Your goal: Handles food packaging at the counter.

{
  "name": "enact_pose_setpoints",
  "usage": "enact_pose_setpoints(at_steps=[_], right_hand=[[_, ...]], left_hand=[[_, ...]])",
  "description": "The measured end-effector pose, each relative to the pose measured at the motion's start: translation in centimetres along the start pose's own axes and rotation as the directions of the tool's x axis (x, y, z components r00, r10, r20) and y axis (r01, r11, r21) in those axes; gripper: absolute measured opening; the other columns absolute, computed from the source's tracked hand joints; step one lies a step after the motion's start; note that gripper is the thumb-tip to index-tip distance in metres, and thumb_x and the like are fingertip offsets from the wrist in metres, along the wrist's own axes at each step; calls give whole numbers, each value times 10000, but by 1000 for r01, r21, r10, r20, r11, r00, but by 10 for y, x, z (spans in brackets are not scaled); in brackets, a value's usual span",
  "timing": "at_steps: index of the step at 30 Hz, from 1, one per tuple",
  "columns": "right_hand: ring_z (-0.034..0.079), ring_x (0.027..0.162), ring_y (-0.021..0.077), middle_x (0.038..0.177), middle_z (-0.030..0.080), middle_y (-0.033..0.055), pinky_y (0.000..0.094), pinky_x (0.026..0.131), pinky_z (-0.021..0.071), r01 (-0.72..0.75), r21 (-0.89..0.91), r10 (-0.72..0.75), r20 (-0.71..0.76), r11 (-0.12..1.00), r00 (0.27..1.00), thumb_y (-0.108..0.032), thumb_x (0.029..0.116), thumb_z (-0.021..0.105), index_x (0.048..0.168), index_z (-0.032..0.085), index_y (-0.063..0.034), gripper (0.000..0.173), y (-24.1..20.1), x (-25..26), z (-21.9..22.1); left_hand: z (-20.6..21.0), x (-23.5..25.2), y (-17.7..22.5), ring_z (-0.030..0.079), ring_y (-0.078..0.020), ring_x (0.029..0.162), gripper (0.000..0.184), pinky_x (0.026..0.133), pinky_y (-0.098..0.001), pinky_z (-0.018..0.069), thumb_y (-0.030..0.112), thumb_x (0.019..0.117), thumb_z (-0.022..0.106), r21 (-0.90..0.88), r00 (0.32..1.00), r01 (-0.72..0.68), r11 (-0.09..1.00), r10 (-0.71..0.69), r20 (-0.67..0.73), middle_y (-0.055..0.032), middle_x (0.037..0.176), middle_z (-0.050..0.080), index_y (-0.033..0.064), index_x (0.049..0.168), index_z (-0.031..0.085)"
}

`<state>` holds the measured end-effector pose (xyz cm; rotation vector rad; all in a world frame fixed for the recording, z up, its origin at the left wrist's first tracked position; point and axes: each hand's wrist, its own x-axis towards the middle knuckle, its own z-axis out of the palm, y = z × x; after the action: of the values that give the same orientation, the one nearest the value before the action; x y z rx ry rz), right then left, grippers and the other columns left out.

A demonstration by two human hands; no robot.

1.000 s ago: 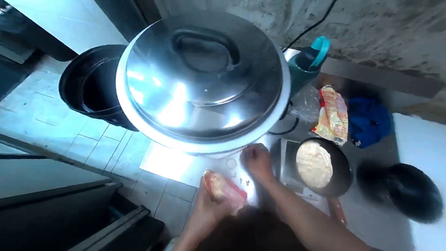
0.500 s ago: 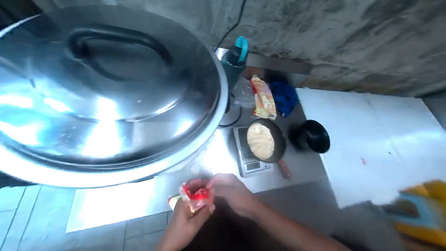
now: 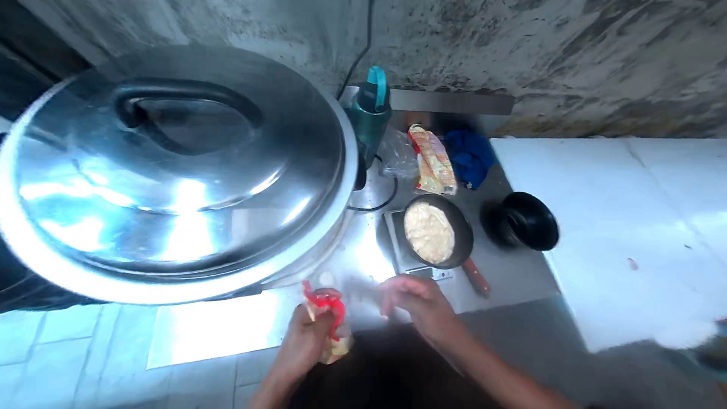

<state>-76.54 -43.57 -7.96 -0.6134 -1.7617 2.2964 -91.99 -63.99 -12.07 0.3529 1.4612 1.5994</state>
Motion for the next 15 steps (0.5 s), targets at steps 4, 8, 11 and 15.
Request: enact_pose_setpoints(at_steps=[4, 8, 11, 15], right_hand=[[727, 775, 158, 1388, 640, 114, 362, 715, 638, 16, -98, 4, 195, 995, 981, 14, 989, 367, 1444, 583, -61, 509, -21, 5, -1], [705, 697, 98, 1444, 615, -2, 305, 615, 634, 85, -360, -7, 213, 929, 977, -55, 1012, 586, 1557, 443, -131, 569, -39, 8, 2], [660, 655, 47, 1473, 589, -1, 280, 614, 609, 156, -462, -24, 278, 873, 960, -228, 957, 732, 1615, 300, -117, 795, -49, 18, 8], [651, 664, 47, 1451, 606, 30, 279, 635, 595, 197, -552, -4, 330, 811, 944, -242, 931, 754, 1591, 330, -59, 805, -55, 28, 23]], left_hand=[[6, 8, 15, 639, -105, 689, 261, 627, -291, 568, 236, 1003, 614, 110, 987, -52, 993, 34, 159, -4, 853, 675, 70, 1204, 632], [21, 14, 28, 661, -73, 739, 253, 687, -279, 582, 268, 946, 705, 326, 978, -91, 941, 22, 208, 23, 868, 692, 88, 1120, 667], [28, 21, 25, 654, -38, 737, 210, 694, -264, 580, 261, 961, 663, 387, 964, -184, 904, 89, 250, 33, 880, 697, 91, 1082, 685], [23, 25, 19, 680, -52, 778, 186, 734, -303, 598, 222, 965, 616, 428, 945, -261, 865, 137, 298, 20, 901, 715, 96, 1072, 704]])
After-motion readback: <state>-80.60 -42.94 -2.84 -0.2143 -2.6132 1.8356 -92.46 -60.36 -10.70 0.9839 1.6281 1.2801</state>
